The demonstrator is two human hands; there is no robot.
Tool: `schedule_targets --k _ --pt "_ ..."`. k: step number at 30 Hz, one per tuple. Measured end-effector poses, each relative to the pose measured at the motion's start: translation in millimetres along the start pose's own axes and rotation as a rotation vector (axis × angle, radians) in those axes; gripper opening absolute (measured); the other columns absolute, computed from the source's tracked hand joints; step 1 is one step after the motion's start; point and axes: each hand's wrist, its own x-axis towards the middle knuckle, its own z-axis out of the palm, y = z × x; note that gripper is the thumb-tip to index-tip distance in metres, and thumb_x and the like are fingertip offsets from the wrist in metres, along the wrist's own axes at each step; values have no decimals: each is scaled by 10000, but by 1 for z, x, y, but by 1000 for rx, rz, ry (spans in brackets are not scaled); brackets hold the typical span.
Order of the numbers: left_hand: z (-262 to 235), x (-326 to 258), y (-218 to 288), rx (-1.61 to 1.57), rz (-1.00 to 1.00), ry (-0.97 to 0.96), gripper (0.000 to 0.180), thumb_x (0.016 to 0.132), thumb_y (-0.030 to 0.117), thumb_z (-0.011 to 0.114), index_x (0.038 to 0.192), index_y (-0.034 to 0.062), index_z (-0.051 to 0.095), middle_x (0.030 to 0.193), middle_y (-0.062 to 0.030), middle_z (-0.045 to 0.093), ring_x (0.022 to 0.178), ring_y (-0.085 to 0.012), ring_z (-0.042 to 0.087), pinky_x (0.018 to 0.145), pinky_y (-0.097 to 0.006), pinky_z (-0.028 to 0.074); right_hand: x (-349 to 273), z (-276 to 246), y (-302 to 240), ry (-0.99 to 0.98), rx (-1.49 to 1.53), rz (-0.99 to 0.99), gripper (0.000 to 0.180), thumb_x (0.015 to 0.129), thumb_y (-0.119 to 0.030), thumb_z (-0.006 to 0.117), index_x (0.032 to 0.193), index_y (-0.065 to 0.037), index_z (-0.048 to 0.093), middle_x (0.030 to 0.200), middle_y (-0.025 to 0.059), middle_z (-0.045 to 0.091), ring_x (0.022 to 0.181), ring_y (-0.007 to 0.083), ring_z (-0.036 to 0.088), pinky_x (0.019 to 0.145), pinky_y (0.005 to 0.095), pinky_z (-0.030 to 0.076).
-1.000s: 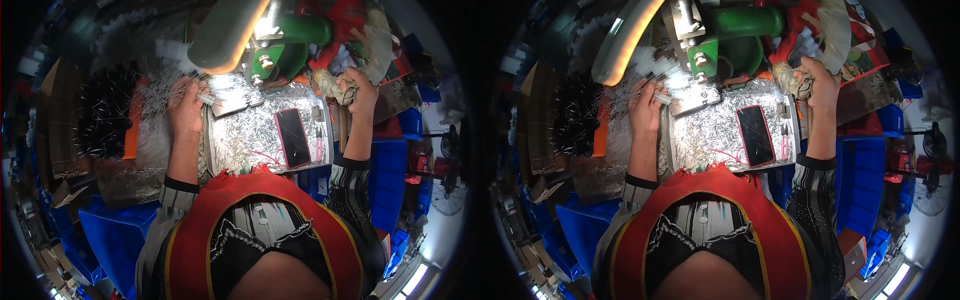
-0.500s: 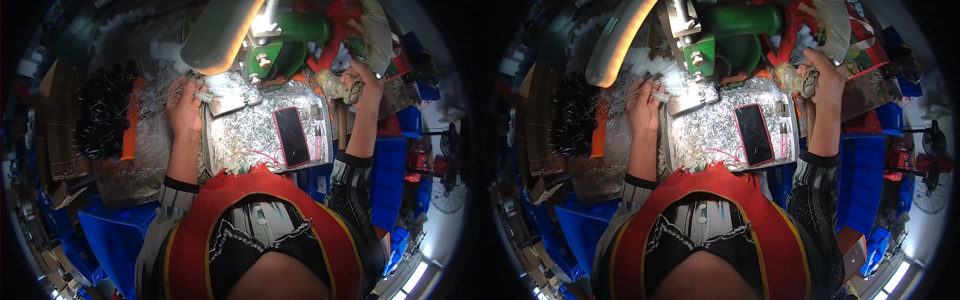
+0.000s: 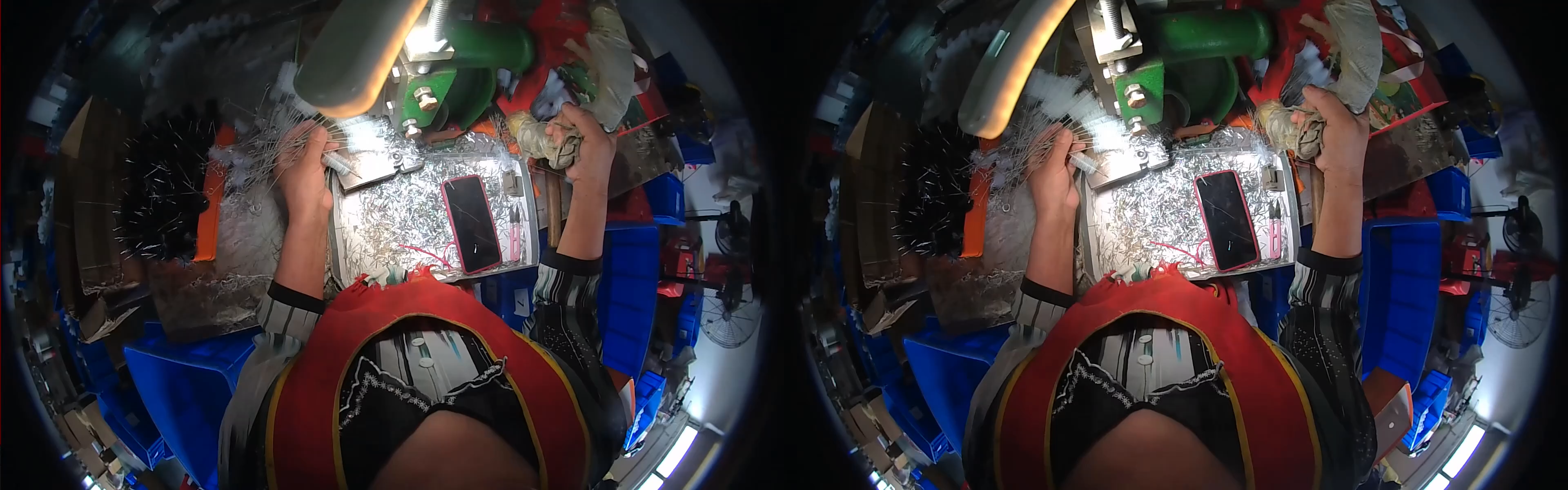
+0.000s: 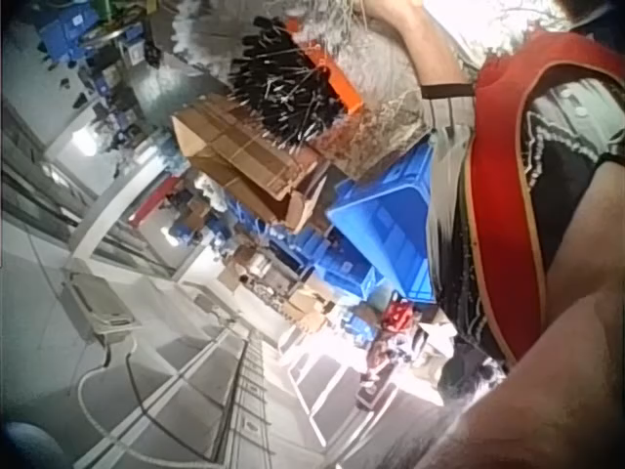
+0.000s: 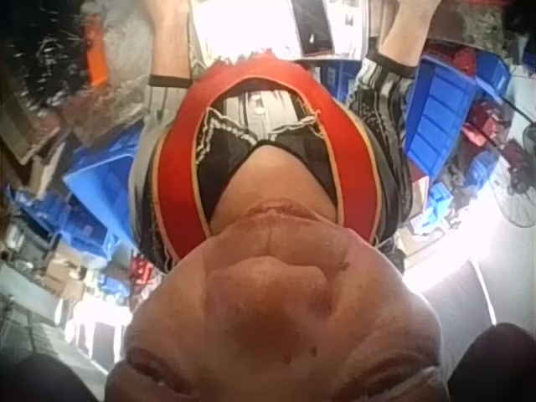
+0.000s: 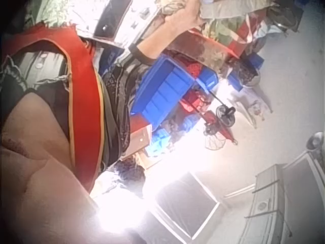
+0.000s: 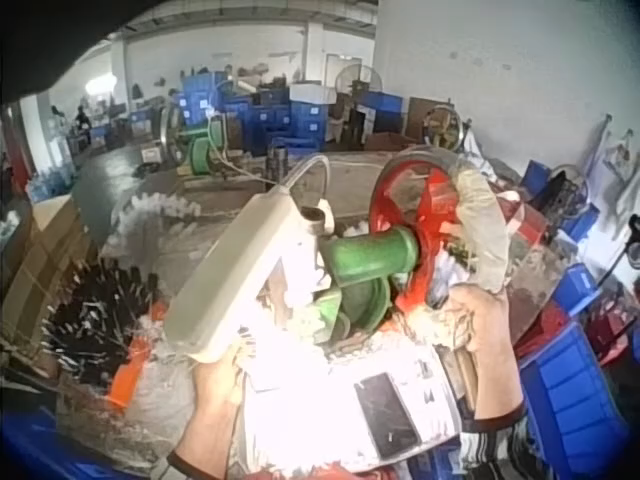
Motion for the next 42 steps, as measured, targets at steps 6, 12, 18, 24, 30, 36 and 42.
schedule_targets --k 6,12,18,24,30,36,42 --pt "1 6 -4 -63 16 3 236 773 19 636 990 0 544 828 -72 579 679 -156 568 617 -249 485 3 0 0 56 -17 45 169 735 -60 583 609 42 538 549 118 505 497 209 507 566 322 439" --pt "-1 7 -7 -16 41 27 231 772 18 638 982 -5 545 821 -74 578 678 -157 567 620 -251 482 7 -1 -11 -99 -35 43 134 743 -45 568 662 57 534 541 106 497 500 207 506 551 325 435" --pt "5 5 -3 -48 38 20 215 772 24 641 964 -8 549 800 -75 575 659 -158 565 594 -243 483 7 -15 61 -275 -524 -969 69 740 -10 550 713 53 537 608 102 531 527 203 508 563 313 437" --pt "-6 8 -6 -161 -23 46 240 777 26 631 989 -10 524 810 -81 553 657 -170 564 585 -268 484 -4 5 18 83 36 -7 141 730 -28 561 613 46 535 594 131 527 525 206 505 574 317 435" --pt "-5 10 -8 -190 -13 60 248 778 30 635 994 -6 519 803 -77 554 647 -169 560 584 -274 482 1 -2 -2 -10 -42 30 211 748 -80 566 576 36 527 527 111 489 527 217 511 586 316 426" --pt "-2 8 -8 -191 15 74 253 784 30 629 1005 -12 514 803 -79 558 657 -166 556 583 -270 478 6 -2 -16 -18 -100 106 191 751 -95 580 614 31 534 524 109 487 504 208 506 570 323 432" --pt "0 6 -7 -184 2 103 258 788 25 623 1015 -18 507 801 -79 556 655 -158 552 590 -263 477 10 1 -32 -161 -133 74 165 750 -77 580 631 27 531 531 107 493 457 187 489 539 313 434"
